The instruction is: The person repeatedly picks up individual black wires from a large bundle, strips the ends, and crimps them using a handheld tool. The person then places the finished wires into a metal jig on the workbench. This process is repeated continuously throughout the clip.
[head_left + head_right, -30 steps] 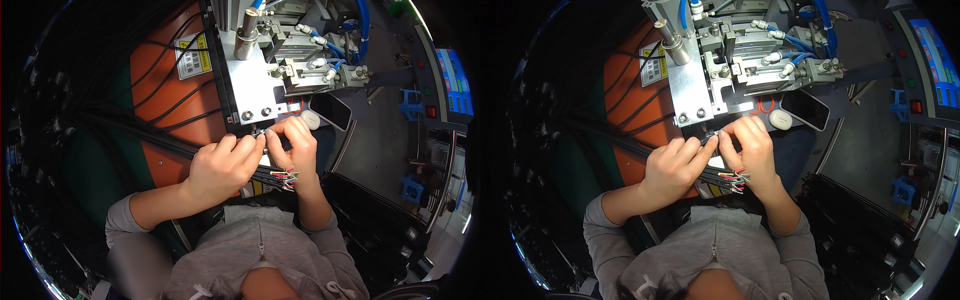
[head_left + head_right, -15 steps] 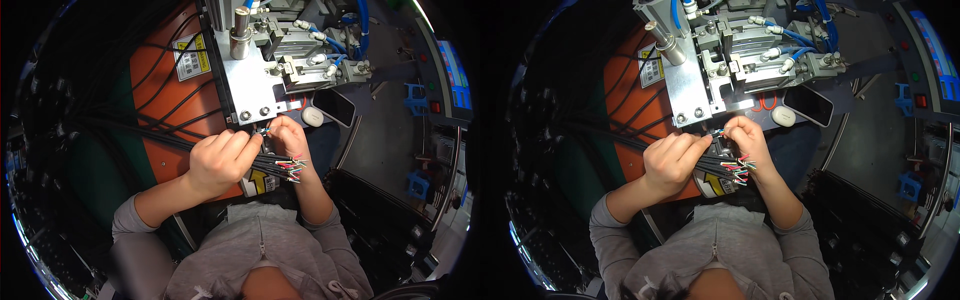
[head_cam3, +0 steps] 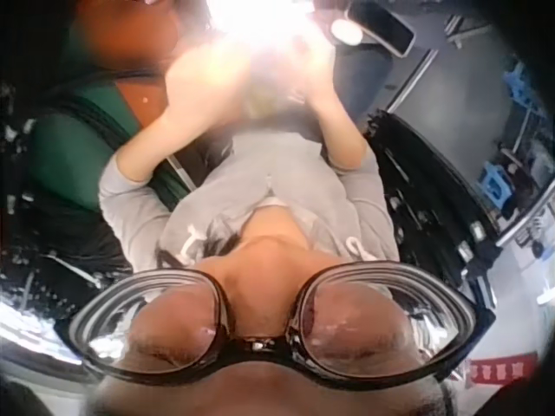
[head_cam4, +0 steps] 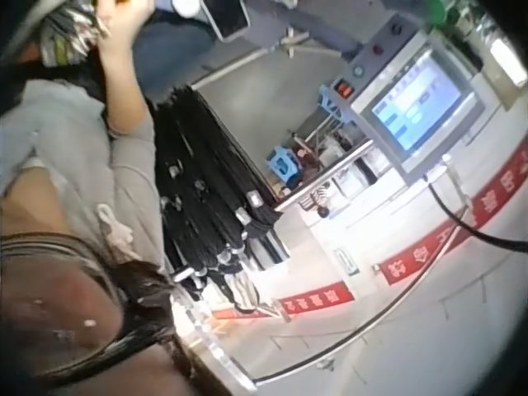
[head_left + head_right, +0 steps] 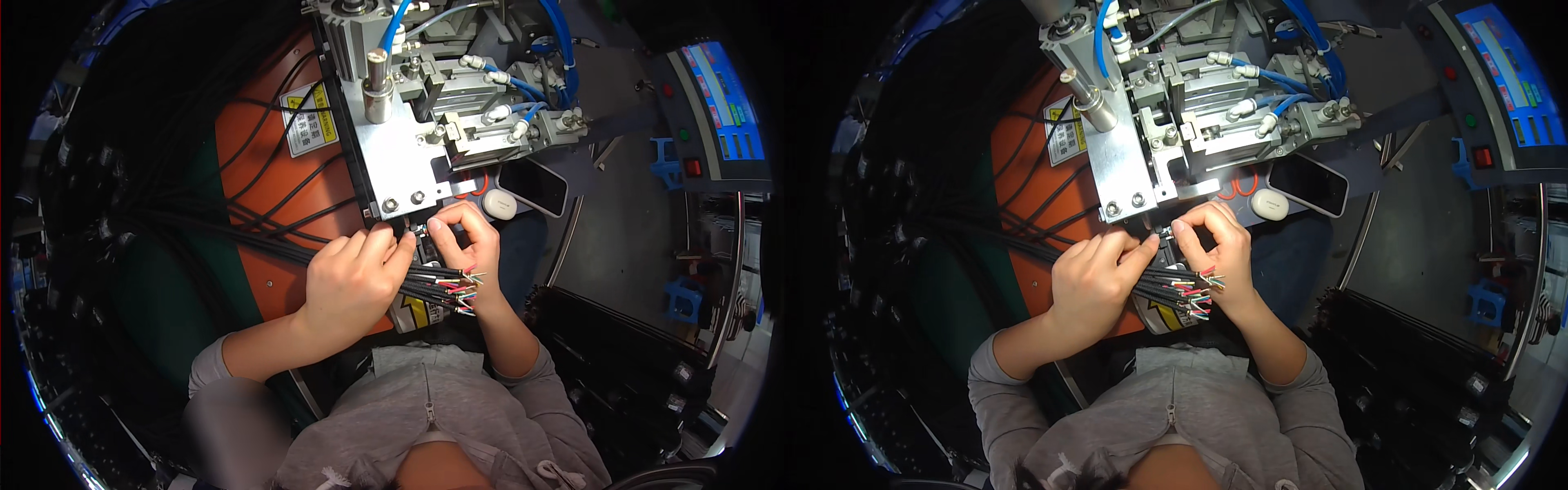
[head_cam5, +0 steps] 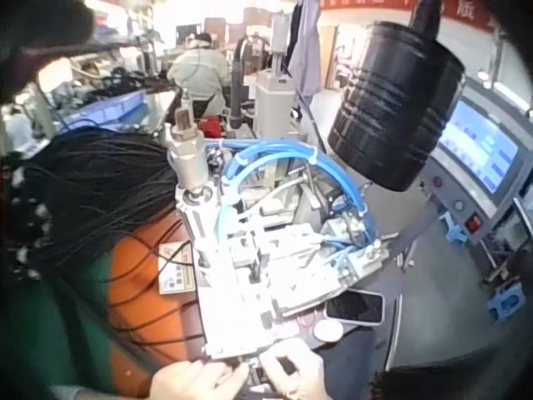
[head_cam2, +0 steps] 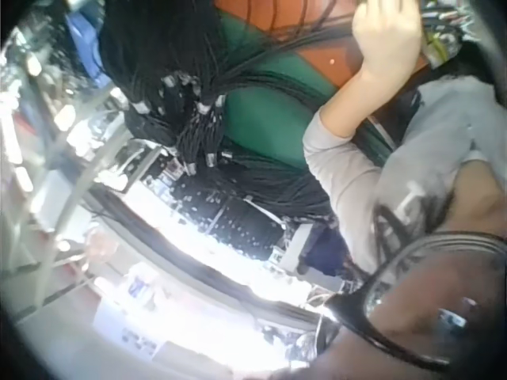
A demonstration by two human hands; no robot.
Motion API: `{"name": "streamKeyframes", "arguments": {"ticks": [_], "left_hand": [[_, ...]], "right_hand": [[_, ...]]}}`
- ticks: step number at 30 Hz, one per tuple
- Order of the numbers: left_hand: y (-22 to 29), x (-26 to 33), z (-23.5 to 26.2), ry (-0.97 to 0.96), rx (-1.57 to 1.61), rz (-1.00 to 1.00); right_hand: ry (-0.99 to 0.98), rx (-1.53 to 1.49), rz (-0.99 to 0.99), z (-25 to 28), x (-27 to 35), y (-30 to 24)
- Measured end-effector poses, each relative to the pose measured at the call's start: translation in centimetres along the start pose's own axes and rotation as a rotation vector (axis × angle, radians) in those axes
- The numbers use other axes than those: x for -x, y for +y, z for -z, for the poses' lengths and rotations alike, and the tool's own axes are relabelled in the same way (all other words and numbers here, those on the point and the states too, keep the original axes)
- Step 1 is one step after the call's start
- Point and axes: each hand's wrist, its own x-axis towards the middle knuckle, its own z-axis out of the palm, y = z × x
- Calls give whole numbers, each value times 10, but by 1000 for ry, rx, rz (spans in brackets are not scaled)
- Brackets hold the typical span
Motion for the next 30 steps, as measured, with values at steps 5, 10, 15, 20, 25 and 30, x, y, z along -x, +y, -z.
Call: {"name": "streamKeyframes", "arguments": {"ticks": [5, 10, 15, 20, 25, 30], "left_hand": [[1, 7, 2, 16, -75, -42], [0, 8, 1, -88, -132, 19], [-8, 5, 1, 66, 107, -52], [-12, -7, 6, 335, 156, -253], [-14, -1, -1, 249, 331, -188], [-10, -6, 2, 321, 313, -135]], "right_hand": [[-74, -400, -371, 2, 5, 14], [-264, -338, 243, 33, -3, 7], [-412, -315, 409, 45, -8, -9], [-110, -200, 291, 33, 1, -10], [-75, -213, 162, 10, 5, -29], [135, -553, 190, -9, 7, -45]]}}
